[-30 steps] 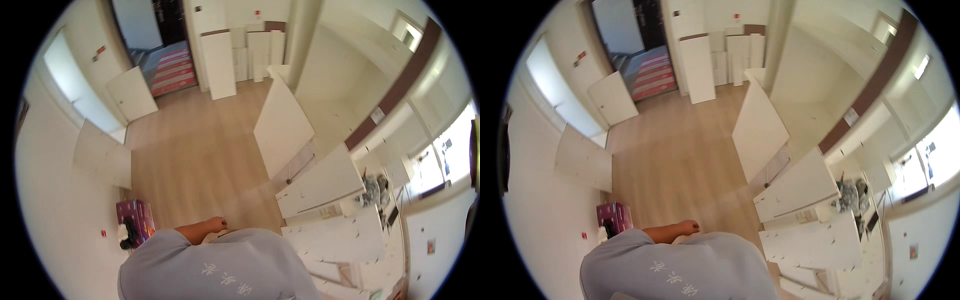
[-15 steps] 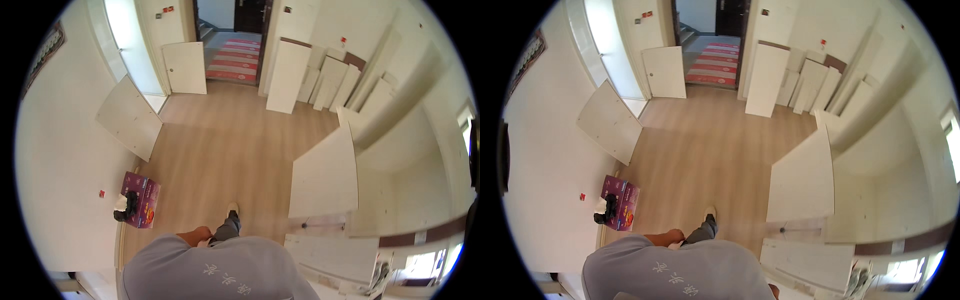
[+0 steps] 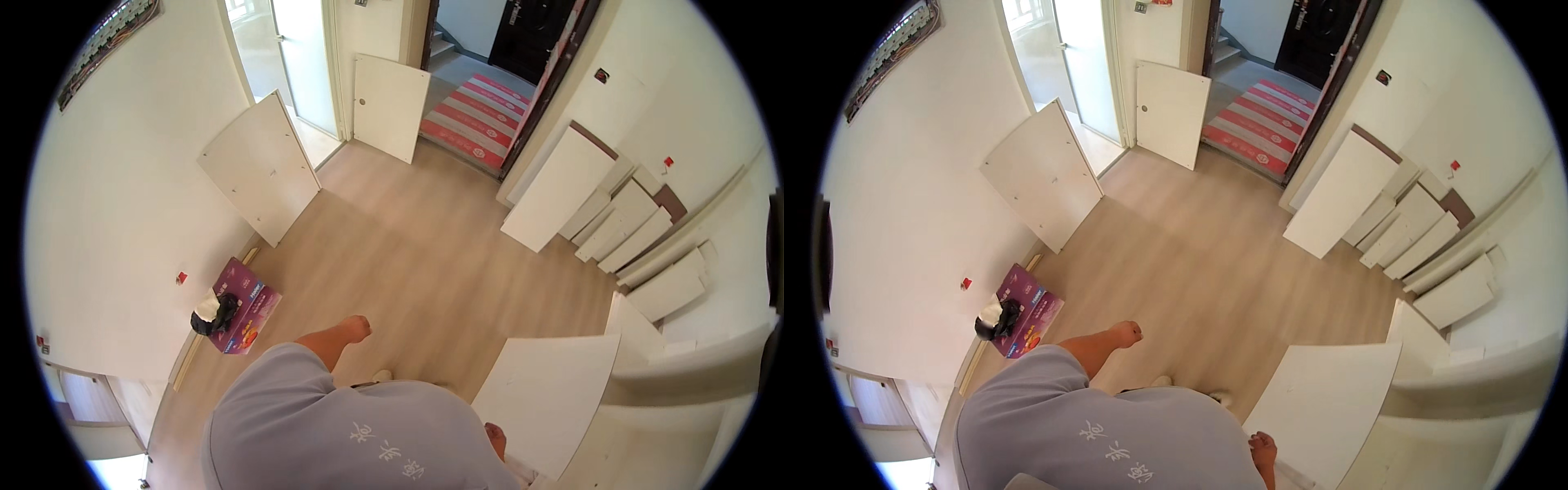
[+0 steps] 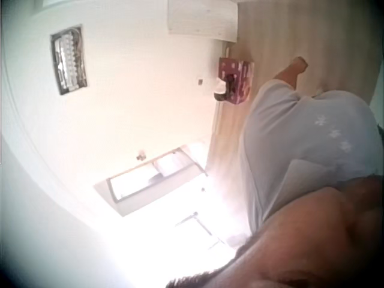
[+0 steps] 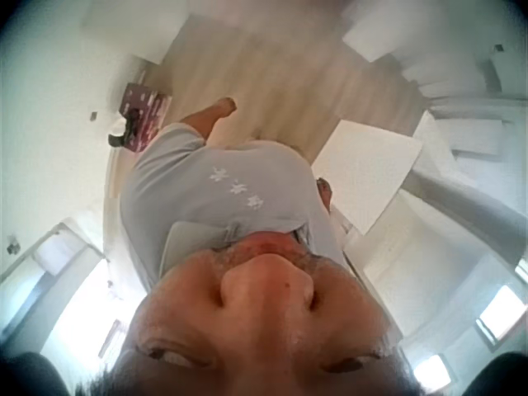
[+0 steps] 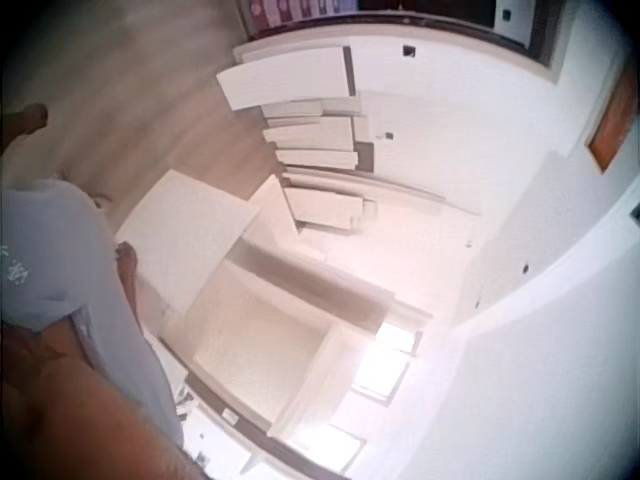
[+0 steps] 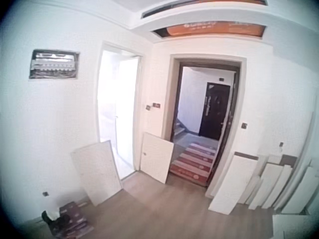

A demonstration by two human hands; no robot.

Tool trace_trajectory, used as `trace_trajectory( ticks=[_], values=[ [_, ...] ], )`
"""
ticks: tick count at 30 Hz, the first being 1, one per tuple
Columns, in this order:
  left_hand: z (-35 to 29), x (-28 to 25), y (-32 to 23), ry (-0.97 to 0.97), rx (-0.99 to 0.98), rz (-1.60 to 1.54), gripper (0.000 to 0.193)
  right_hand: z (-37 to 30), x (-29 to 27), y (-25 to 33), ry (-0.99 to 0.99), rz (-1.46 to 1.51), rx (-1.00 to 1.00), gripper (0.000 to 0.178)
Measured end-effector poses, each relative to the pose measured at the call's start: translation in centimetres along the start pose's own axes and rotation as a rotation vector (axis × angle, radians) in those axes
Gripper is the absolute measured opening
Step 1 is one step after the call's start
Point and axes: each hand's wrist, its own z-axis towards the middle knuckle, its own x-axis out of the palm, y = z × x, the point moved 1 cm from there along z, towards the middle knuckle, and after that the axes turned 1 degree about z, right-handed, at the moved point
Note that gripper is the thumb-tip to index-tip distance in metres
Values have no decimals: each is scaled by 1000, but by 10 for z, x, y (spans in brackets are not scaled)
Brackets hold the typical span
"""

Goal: The person assembles a white cabinet by aligning panels, inserting dowels and fasteners, and using an electric screwdriver to secure the pieces before moving and organizing other cabinet parts in the room.

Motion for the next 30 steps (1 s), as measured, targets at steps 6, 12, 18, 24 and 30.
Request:
trace_trajectory(
  ticks=[6,12,18,24,30],
  values=[
    [80,56,8,138,-130,-43,43,174,-41,-79,179,-754,-70,25],
    [148,21,-54,529,-195,48,38,322,-84,27,207,-786,2,23],
    [295,-16,-69,46,-48,19,40,473,-151,160,215,-25,280,25],
    [455,-94,-164,9,-177,-261,36,611,-159,350,-128,109,-90,6],
    [613,-182,-185,425,-192,8,32,649,-119,363,-38,10,120,14]
  ],
)
